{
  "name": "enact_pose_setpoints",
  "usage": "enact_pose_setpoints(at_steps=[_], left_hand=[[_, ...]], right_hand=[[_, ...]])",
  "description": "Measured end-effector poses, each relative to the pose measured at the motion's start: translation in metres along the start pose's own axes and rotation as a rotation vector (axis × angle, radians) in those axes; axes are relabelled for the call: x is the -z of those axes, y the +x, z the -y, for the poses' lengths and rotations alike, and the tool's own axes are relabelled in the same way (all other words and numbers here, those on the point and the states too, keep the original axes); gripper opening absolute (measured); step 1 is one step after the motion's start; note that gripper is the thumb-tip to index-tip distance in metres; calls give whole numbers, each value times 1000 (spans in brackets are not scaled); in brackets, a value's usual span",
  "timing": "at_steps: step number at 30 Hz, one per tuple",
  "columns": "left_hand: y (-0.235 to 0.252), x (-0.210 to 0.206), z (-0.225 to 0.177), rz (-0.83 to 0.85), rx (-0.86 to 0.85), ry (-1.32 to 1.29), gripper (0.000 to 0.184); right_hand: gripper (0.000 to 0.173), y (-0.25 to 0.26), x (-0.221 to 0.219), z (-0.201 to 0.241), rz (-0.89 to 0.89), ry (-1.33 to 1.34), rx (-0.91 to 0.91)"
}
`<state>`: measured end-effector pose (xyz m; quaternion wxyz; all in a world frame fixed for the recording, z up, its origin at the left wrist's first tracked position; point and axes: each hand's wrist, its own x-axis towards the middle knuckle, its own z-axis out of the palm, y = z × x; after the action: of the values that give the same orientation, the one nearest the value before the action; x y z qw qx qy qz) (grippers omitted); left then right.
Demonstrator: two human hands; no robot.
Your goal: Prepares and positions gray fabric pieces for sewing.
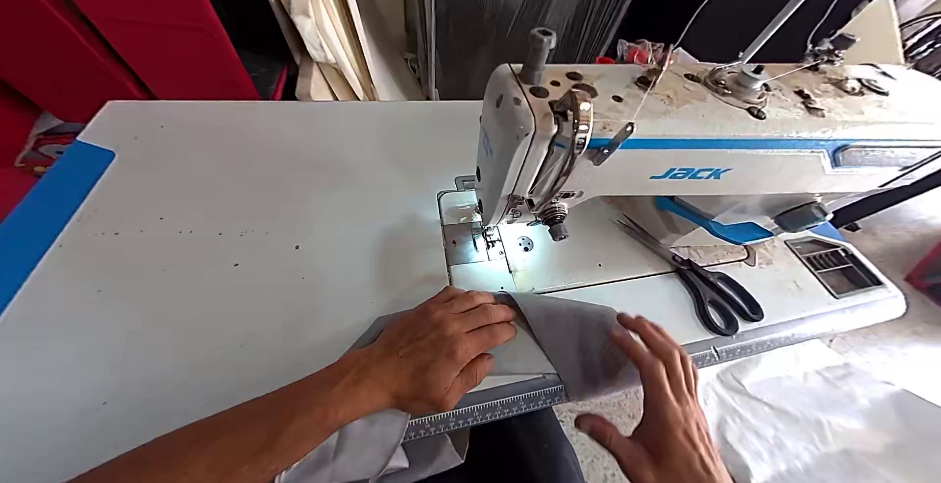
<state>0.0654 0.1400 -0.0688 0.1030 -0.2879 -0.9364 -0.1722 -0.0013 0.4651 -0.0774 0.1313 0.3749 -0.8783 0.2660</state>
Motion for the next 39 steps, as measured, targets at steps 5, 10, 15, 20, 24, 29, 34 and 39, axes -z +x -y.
enact_pose_setpoints(at_steps=[5, 10, 15, 20, 24, 29, 34, 39], left_hand=[[2, 1, 0, 17, 8, -1, 41], [3, 3, -4, 36, -7, 51, 48], [1, 3, -3, 23, -49, 56, 49], [-4, 1, -2, -129, -64, 79, 38], [-12, 3, -5, -232, -38, 211, 33], [-28, 7, -8, -259, -46, 366, 32], [-21, 6, -11, -212, -4, 263, 39], [1, 3, -9, -273, 301, 110, 23]], right_hand=[[28, -23, -15, -37, -124, -68, 178], [25, 8, 4, -33, -88, 218, 55], [16, 61, 24, -13, -42, 577, -681], [21, 88, 16, -30, 34, -59, -477], [22, 100, 25, -30, 169, -291, -479], [37, 77, 30, -16, -45, -333, -92], [47, 26, -18, 25, 38, -71, 238], [52, 9, -48, 29, -76, -44, 151]])
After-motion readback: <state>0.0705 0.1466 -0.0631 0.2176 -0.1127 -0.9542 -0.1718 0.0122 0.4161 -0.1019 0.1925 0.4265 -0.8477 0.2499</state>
